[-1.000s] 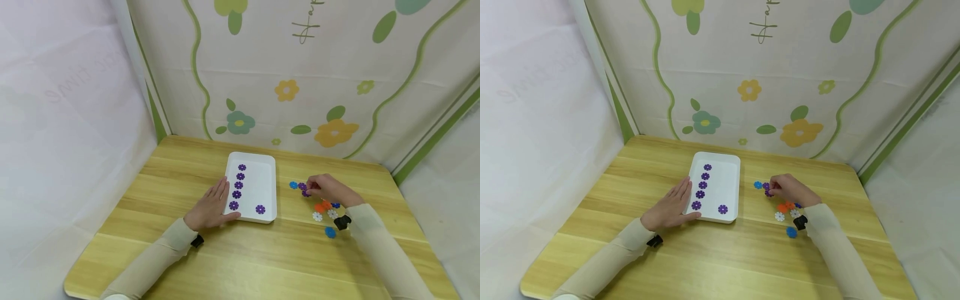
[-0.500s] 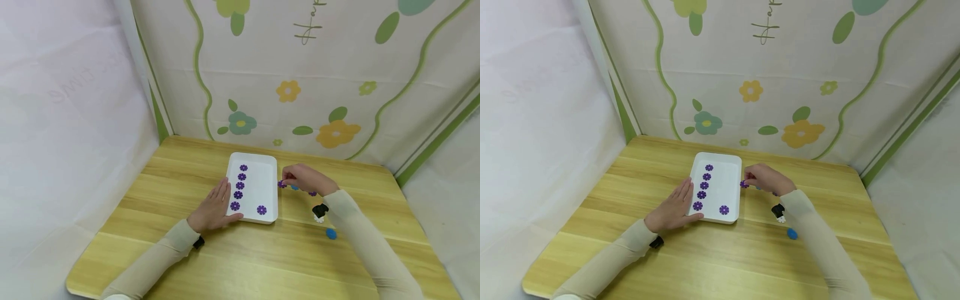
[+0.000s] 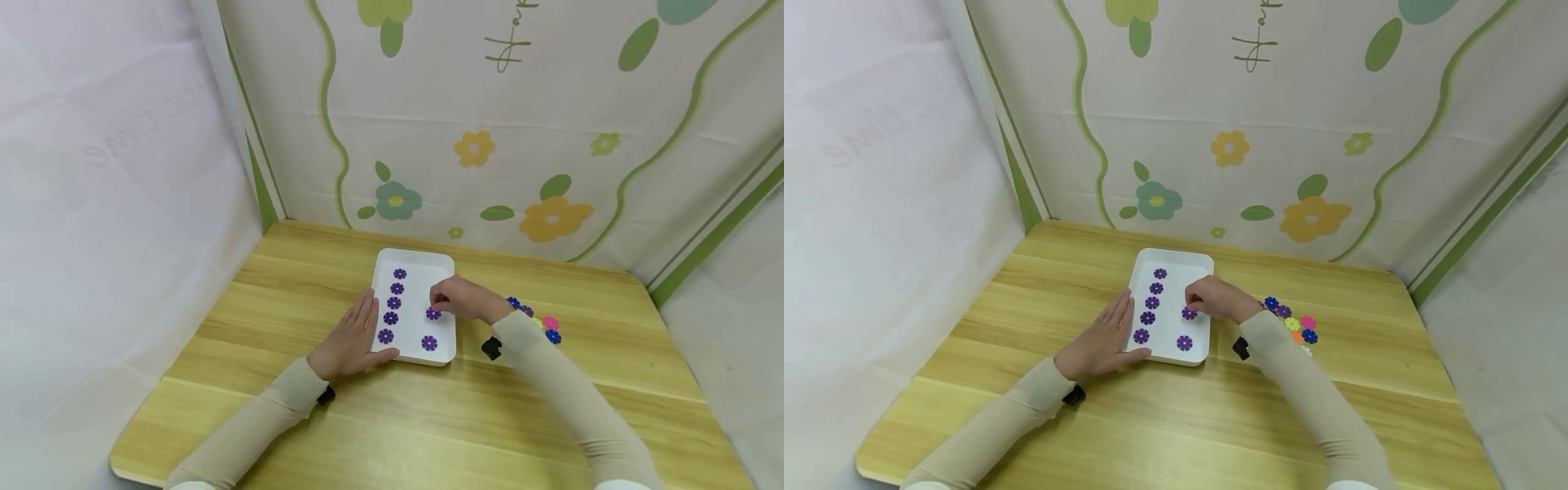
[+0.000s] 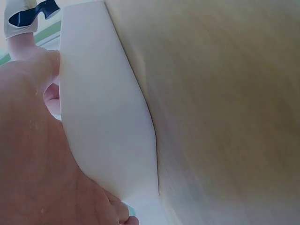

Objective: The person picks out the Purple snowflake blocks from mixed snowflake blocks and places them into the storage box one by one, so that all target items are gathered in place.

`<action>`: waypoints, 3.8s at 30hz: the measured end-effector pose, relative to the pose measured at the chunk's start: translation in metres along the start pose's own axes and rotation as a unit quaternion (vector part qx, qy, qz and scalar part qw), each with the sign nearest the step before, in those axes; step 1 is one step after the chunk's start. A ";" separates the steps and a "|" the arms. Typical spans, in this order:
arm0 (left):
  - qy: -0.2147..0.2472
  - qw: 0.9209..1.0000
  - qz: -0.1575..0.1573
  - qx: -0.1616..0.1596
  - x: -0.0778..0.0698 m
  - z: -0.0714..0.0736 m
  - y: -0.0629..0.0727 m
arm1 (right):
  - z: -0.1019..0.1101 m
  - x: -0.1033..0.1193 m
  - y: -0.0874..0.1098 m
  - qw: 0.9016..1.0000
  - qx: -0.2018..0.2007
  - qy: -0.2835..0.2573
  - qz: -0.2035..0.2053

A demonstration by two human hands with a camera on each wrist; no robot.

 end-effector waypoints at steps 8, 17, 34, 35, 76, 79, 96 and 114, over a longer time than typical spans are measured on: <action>0.000 1.000 -0.002 -0.002 0.000 -0.002 -0.001 | -0.018 0.004 -0.007 1.000 0.007 0.006 0.005; 0.000 1.000 -0.003 -0.002 0.000 -0.001 -0.001 | -0.023 0.001 -0.010 1.000 0.002 0.022 -0.001; 0.005 1.000 0.006 -0.001 0.001 0.001 0.001 | 0.001 0.009 0.000 0.999 -0.023 0.039 0.021; 0.002 1.000 0.006 0.000 0.001 0.000 0.001 | 0.006 0.009 0.002 0.998 -0.026 0.044 0.023; 0.002 1.000 -0.003 0.004 0.001 -0.006 0.001 | 0.005 -0.124 0.090 0.989 -0.088 0.029 -0.117; 0.002 1.000 -0.003 0.002 0.002 -0.006 0.000 | 0.008 -0.124 0.091 0.989 -0.088 0.013 -0.118; 0.001 1.000 -0.012 -0.017 -0.002 0.000 0.000 | 0.051 -0.085 0.082 0.994 -0.066 0.037 -0.075; -0.006 1.000 -0.008 -0.018 -0.004 -0.003 -0.002 | 0.072 -0.011 0.022 0.997 -0.030 0.061 -0.028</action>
Point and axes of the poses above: each hand's wrist, its own y-axis away from the middle knuckle, its own z-axis out of the back of the hand, x = y × z, the point moved 9 cm from there along -y, towards the middle knuckle
